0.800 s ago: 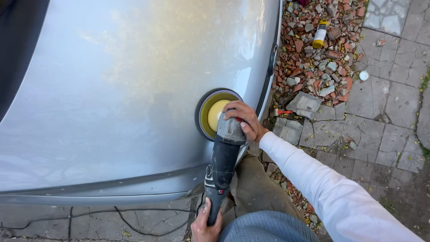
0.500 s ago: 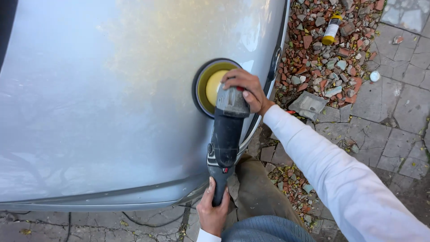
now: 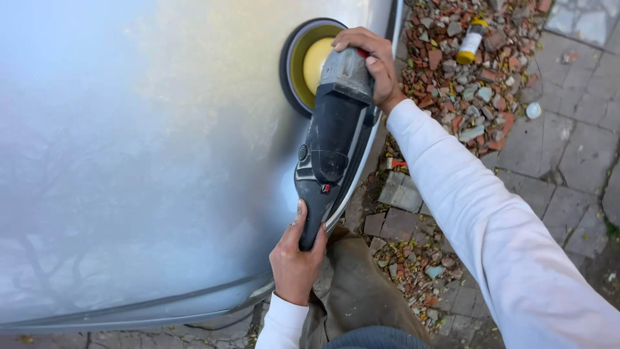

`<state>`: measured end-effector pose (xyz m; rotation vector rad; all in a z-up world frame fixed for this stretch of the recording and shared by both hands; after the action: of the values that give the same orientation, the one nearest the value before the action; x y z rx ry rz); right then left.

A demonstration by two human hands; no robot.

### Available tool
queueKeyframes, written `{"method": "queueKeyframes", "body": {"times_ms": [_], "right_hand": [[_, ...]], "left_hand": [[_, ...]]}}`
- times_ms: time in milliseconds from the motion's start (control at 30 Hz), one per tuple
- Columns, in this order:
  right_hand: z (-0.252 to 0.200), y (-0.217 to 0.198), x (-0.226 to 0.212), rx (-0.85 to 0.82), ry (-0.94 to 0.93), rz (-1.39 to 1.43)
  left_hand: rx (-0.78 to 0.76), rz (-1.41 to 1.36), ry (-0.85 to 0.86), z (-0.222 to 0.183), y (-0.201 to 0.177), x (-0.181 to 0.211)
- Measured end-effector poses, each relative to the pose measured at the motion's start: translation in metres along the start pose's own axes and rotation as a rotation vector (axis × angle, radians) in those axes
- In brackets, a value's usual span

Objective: Using an electric buffer to polish the hood of a silver car.

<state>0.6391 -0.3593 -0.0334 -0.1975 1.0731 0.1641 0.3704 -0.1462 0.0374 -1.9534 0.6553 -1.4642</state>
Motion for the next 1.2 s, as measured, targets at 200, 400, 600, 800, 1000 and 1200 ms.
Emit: {"method": "queueKeyframes", "body": {"times_ms": [200, 400, 600, 800, 1000, 1200], "right_hand": [[-0.065, 0.015, -0.007, 0.085, 0.047, -0.026], [-0.137, 0.081, -0.053, 0.171, 0.122, -0.012], [-0.209, 0.159, -0.097, 0.201, 0.126, -0.043], [-0.255, 0.196, -0.142, 0.268, 0.147, -0.008], [-0.338, 0.191, -0.124, 0.379, 0.211, -0.052], [-0.381, 0.176, -0.101, 0.418, 0.276, -0.048]], "left_hand": [[-0.100, 0.073, 0.048, -0.040, -0.014, -0.036], [-0.148, 0.144, -0.005, -0.114, -0.051, -0.121], [-0.078, 0.175, 0.115, -0.217, -0.087, -0.239], [-0.116, 0.154, 0.194, -0.253, -0.121, -0.316], [-0.250, 0.352, 0.291, -0.250, -0.120, -0.306], [-0.291, 0.303, 0.307, -0.292, -0.099, -0.367]]}}
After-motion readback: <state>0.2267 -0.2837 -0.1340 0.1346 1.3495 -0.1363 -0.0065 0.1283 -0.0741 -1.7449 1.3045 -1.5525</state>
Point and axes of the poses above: each hand's wrist, its own z-axis towards the middle knuckle, its own y-axis out of the palm, x = y × z, the point moved 9 cm from there along z, towards the middle knuckle, and after that the axes turned 1 degree about y, right-handed, at the moved point
